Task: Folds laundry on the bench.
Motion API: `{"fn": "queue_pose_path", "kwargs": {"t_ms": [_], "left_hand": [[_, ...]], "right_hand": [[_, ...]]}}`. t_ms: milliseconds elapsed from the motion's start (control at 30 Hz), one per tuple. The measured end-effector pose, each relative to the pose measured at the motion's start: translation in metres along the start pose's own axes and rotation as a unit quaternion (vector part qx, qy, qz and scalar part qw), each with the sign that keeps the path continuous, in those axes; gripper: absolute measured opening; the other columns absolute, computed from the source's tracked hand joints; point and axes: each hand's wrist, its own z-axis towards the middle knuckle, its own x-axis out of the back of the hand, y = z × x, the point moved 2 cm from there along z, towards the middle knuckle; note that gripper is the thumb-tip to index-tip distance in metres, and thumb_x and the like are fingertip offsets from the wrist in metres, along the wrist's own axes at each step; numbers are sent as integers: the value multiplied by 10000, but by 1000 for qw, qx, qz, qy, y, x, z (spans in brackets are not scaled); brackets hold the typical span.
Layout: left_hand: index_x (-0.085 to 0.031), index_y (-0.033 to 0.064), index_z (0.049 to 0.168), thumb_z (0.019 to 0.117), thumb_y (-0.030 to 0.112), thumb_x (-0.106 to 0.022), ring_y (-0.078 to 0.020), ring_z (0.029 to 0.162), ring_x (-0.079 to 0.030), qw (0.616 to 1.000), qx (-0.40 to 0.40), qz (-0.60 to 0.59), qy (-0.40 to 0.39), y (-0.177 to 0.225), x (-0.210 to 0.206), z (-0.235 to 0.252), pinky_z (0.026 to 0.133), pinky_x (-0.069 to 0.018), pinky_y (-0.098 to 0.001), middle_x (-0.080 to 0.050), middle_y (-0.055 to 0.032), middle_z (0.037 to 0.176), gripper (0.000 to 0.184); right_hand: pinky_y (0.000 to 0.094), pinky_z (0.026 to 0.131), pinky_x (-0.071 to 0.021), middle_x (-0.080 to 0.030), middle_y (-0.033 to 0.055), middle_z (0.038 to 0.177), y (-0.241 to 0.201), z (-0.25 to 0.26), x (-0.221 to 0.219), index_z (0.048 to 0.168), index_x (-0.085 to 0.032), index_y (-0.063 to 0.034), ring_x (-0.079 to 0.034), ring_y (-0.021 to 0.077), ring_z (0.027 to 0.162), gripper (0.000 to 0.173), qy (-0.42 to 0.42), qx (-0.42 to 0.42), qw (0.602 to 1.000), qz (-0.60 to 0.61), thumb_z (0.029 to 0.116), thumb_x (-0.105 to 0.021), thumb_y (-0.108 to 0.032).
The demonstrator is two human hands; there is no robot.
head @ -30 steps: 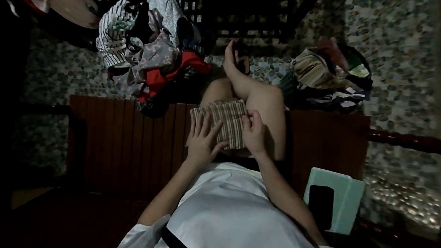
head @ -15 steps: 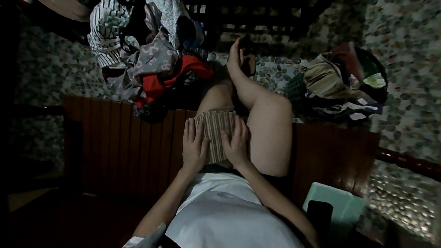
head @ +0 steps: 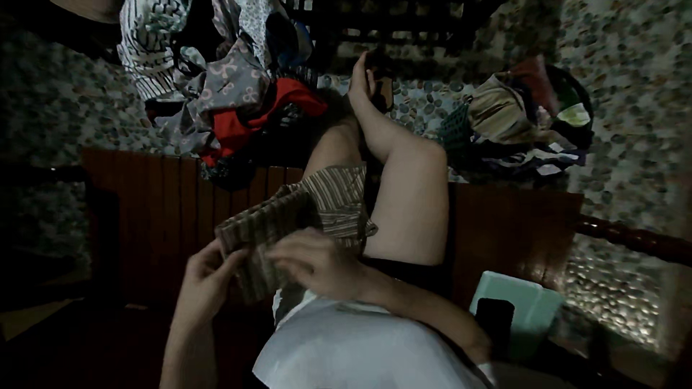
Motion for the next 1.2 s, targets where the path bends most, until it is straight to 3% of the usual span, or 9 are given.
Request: {"fn": "queue_pose_path", "kwargs": {"t_ms": [167, 267, 467, 667, 733, 900, 1033, 1100, 1200], "left_hand": [[-625, 34, 1215, 1033, 148, -550, -50, 838, -719, 995, 61, 36, 70, -38, 61, 18, 765, -627, -249, -734, 25, 972, 227], [-614, 41, 1242, 1058, 215, -534, -9, 832, -694, 991, 61, 87, 78, -38, 62, 31, 752, -606, -208, -710, 29, 987, 266], [-612, 64, 1193, 1064, 237, -504, 34, 799, -672, 995, -11, 90, 48, -22, 26, 44, 730, -593, -176, -684, 84, 925, 241], [-631, 66, 1151, 1055, 250, -522, -10, 801, -683, 994, -75, 59, -49, -20, -64, 63, 730, -606, -221, -692, 54, 914, 234], [-640, 82, 1116, 1054, 267, -529, 6, 760, -667, 992, -75, 87, -60, -16, -70, 72, 696, -592, -206, -679, 61, 877, 224], [-573, 77, 1279, 1040, 279, -563, -29, 810, -687, 993, -8, 85, -78, 4, -69, 79, 715, -607, -245, -691, 5, 1004, 312], [-390, 117, 1458, 969, 264, -682, -85, 933, -707, 975, -44, -6, -216, 52, -136, 35, 795, -635, -298, -670, 7, 1159, 589], [-371, 50, 1466, 984, 245, -677, -147, 983, -715, 929, -94, -47, -356, 60, -185, 18, 841, -641, -344, -655, -64, 1195, 603], [-490, 17, 1435, 1030, 284, -608, -131, 1089, -674, 854, -118, -19, -506, 57, -226, 3, 919, -593, -304, -616, -106, 1321, 500]], "right_hand": [[609, 1102, -418, -423, 256, 1537, 90, -31, 59, 1580, -312, -54, -468, 422, 1378, 830, 137, -443, 871, -160, 972, -642, -513], [619, 965, -509, -561, 296, 1341, 105, -35, 68, 1496, -375, -10, -613, 439, 1182, 871, 64, -548, 824, -128, 922, -682, -589], [466, 780, -564, -682, 172, 1012, 59, -55, 135, 1173, -648, 12, -667, 251, 871, 338, 79, -458, 884, -59, 1033, -627, -295], [340, 818, -600, -726, 70, 1037, 33, -124, 209, 1212, -669, -31, -699, 105, 891, 262, 225, -386, 885, -134, 991, -676, -172], [411, 725, -576, -700, 122, 957, 48, -139, 212, 1185, -649, -14, -671, 192, 798, 275, 252, -429, 850, -172, 987, -695, -198], [518, 929, -548, -639, 212, 1263, 46, -140, 183, 1353, -596, -20, -657, 338, 1103, 424, 282, -420, 816, -281, 1006, -656, -256], [379, 839, -631, -716, 93, 1167, 4, -116, 144, 1382, -533, 3, -721, 201, 1006, 510, 229, -279, 932, 41, 1041, -531, -376], [366, 916, -588, -685, 60, 1235, 7, -113, 146, 1467, -486, -41, -679, 155, 1079, 660, 210, -305, 920, 131, 1014, -540, -518], [354, 835, -606, -701, 91, 1136, 46, -124, 167, 1429, -513, -49, -699, 144, 953, 438, 268, -408, 864, 121, 1034, -594, -221]]}}
